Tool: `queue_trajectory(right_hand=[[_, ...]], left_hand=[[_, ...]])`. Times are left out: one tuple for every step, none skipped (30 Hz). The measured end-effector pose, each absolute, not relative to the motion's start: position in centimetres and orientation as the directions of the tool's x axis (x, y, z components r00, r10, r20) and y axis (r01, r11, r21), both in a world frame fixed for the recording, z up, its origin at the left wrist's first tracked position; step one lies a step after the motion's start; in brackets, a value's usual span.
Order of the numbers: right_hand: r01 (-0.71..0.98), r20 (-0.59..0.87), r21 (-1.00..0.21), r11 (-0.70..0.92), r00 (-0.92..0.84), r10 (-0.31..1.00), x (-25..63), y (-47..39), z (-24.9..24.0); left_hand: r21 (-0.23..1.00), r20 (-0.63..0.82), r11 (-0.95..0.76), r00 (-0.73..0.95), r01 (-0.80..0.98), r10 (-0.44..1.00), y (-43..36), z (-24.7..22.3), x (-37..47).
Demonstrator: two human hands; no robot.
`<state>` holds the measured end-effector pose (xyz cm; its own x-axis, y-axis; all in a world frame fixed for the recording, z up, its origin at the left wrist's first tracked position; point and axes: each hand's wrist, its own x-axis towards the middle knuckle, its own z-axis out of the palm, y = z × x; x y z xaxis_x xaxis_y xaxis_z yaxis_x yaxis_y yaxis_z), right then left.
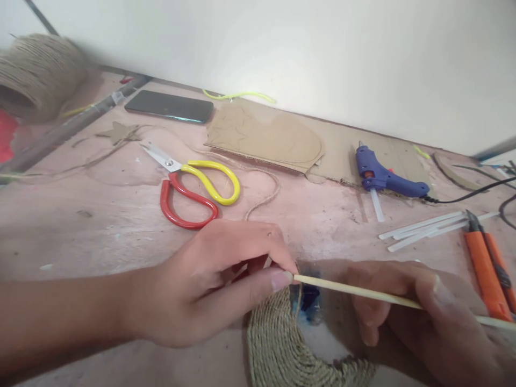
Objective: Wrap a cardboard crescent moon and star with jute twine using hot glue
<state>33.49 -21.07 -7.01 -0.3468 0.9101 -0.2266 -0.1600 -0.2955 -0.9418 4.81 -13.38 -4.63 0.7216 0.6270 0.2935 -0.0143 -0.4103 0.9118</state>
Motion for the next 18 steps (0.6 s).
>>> queue_trajectory(right_hand=[[-0.154,-0.226,-0.944,-0.293,-0.350,0.909,33.70,-21.20,-7.19],[-0.146,-0.228,-0.944,-0.295,-0.357,0.906,33.92,-21.35,-7.39],[-0.142,-0.228,-0.944,-0.298,-0.369,0.901,34.12,-21.51,-7.59],[-0.140,-0.229,-0.943,-0.302,-0.384,0.894,34.27,-21.67,-7.77],[-0.144,-0.226,-0.942,-0.303,-0.393,0.891,34.35,-21.81,-7.90],[-0.155,-0.222,-0.941,-0.302,-0.392,0.893,34.34,-21.90,-7.97],[-0.170,-0.219,-0.938,-0.303,-0.387,0.896,34.25,-21.96,-7.98],[-0.185,-0.215,-0.935,-0.301,-0.378,0.900,34.10,-21.96,-7.92],[-0.187,-0.213,-0.936,-0.298,-0.372,0.903,33.91,-21.93,-7.82],[-0.177,-0.214,-0.939,-0.295,-0.371,0.904,33.73,-21.86,-7.70],[-0.163,-0.212,-0.943,-0.289,-0.372,0.904,33.58,-21.78,-7.59],[-0.142,-0.212,-0.948,-0.284,-0.380,0.900,33.47,-21.70,-7.49],[-0.124,-0.210,-0.953,-0.276,-0.387,0.898,33.43,-21.62,-7.43],[-0.111,-0.209,-0.956,-0.271,-0.392,0.896,33.45,-21.56,-7.38],[-0.101,-0.210,-0.957,-0.271,-0.400,0.892,33.53,-21.53,-7.36],[-0.092,-0.210,-0.959,-0.268,-0.406,0.889,33.65,-21.51,-7.36],[-0.076,-0.210,-0.962,-0.263,-0.412,0.887,33.80,-21.53,-7.36],[-0.059,-0.207,-0.965,-0.254,-0.417,0.885,33.96,-21.56,-7.37]], left_hand=[[0.923,0.274,-0.385,0.723,-0.012,0.634,-13.33,-4.65,4.81],[0.933,0.256,-0.360,0.721,-0.011,0.643,-13.29,-4.71,4.81],[0.943,0.242,-0.333,0.718,-0.015,0.652,-13.26,-4.79,4.80],[0.952,0.231,-0.306,0.716,-0.026,0.659,-13.24,-4.89,4.78],[0.959,0.223,-0.279,0.715,-0.041,0.662,-13.22,-4.96,4.77],[0.965,0.218,-0.256,0.712,-0.055,0.668,-13.20,-4.99,4.76],[0.969,0.212,-0.241,0.709,-0.062,0.672,-13.18,-4.97,4.76],[0.971,0.207,-0.232,0.709,-0.063,0.674,-13.16,-4.89,4.76],[0.971,0.203,-0.235,0.709,-0.055,0.675,-13.14,-4.77,4.75],[0.969,0.202,-0.245,0.708,-0.043,0.676,-13.12,-4.64,4.74],[0.965,0.208,-0.261,0.709,-0.035,0.674,-13.12,-4.51,4.73],[0.960,0.216,-0.277,0.711,-0.030,0.669,-13.12,-4.42,4.71],[0.956,0.223,-0.292,0.712,-0.026,0.666,-13.12,-4.38,4.68],[0.953,0.229,-0.302,0.712,-0.024,0.664,-13.13,-4.37,4.66],[0.952,0.230,-0.307,0.714,-0.022,0.662,-13.14,-4.40,4.65],[0.951,0.228,-0.308,0.715,-0.019,0.661,-13.15,-4.45,4.66],[0.950,0.226,-0.311,0.716,-0.014,0.660,-13.15,-4.51,4.69],[0.949,0.227,-0.317,0.720,-0.011,0.656,-13.15,-4.56,4.73]])
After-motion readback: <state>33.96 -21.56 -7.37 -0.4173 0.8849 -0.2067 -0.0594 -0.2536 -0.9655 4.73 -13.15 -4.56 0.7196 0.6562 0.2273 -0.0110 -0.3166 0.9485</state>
